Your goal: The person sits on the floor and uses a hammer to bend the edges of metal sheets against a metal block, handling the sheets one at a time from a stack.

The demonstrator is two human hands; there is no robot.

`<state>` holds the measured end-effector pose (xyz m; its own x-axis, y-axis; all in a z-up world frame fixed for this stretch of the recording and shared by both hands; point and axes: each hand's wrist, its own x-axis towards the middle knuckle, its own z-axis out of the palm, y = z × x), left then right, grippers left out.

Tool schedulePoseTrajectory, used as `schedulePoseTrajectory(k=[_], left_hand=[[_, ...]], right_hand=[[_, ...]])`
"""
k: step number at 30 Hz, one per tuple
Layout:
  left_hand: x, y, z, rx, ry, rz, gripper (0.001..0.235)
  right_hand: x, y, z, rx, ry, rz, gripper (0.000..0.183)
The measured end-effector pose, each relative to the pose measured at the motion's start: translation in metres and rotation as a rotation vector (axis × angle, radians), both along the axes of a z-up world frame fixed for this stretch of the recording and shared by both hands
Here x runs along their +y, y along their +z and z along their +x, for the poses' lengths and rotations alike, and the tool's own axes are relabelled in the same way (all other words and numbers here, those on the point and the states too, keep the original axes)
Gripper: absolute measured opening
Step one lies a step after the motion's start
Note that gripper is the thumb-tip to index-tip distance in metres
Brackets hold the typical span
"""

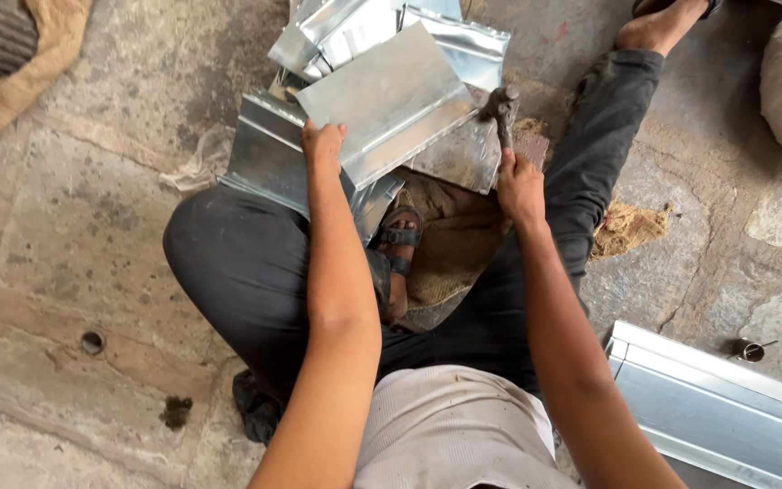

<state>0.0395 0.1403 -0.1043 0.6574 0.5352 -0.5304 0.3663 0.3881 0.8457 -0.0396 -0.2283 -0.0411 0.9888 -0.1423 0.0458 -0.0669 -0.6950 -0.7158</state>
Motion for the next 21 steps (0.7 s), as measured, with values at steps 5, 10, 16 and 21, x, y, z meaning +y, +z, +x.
schedulePoseTrajectory(k=[5,10,16,21], left_hand=[[-0.003,-0.010,0.001,-0.025,0.024,0.126,0.039],[-0.007,0.032,0.001,0.037,0.190,0.224,0.041],[-0.074,0.152,0.030,0.021,0.349,-0.069,0.070],[-0.146,0.228,0.104,-0.249,0.344,-0.183,0.079]], right_hand=[[-0.003,-0.018,-0.043,0.512,-0.117,0.686,0.061],[0.022,-0.008,-0.058,0.715,-0.128,0.745,0.058],[0.037,0.012,-0.049,0.658,-0.065,0.621,0.058],[0.027,-0.026,-0.061,0.622,-0.061,0.479,0.066]])
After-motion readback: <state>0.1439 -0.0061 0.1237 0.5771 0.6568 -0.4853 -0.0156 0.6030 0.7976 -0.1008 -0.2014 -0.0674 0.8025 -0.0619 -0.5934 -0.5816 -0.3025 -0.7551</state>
